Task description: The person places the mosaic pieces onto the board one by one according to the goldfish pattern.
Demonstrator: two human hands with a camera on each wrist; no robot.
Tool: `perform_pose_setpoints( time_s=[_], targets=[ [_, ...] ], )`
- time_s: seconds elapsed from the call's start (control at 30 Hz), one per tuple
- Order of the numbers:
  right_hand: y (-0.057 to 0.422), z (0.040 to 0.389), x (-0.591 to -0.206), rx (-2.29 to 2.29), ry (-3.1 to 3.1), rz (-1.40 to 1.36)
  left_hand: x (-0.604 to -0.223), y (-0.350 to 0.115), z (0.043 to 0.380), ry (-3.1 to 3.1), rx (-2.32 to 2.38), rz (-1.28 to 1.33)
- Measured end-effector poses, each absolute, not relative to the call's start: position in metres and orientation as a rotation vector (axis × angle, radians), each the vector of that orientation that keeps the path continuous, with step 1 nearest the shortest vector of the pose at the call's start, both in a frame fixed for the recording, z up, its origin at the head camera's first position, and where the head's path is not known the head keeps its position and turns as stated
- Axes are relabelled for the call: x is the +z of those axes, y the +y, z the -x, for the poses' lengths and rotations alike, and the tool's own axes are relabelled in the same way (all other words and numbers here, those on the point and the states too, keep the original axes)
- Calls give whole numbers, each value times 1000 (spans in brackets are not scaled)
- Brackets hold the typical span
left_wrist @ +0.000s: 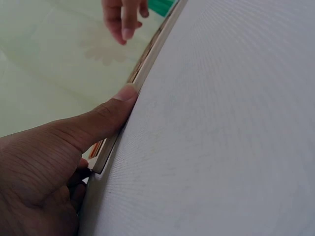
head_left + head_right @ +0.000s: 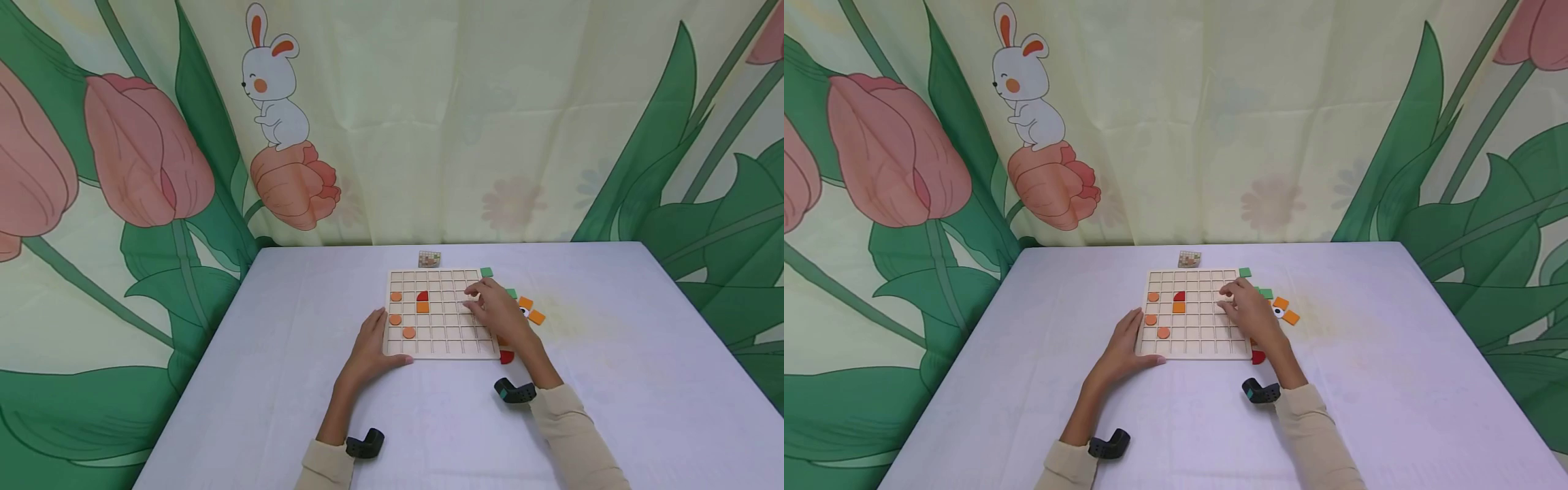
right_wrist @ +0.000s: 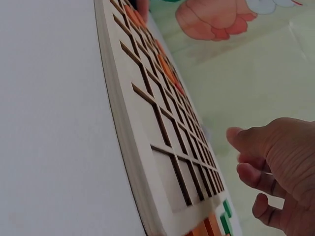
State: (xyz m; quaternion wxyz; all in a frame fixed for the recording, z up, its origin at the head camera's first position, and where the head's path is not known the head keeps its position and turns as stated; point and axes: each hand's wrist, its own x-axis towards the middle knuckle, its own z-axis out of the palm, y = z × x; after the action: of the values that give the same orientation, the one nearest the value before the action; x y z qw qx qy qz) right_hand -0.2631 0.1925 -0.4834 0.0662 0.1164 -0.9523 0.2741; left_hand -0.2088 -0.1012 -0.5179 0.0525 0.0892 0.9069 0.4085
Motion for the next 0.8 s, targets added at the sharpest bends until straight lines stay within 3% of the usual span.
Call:
perform_pose_setpoints(
  time_s=[0.43, 0.8],
  targets=[
    [253, 248, -479, 820, -2943, -103, -519, -101, 208, 2752, 1232, -277],
    [291, 247, -475, 830, -3080, -81, -517, -102, 211, 2759, 1213, -294]
  ],
)
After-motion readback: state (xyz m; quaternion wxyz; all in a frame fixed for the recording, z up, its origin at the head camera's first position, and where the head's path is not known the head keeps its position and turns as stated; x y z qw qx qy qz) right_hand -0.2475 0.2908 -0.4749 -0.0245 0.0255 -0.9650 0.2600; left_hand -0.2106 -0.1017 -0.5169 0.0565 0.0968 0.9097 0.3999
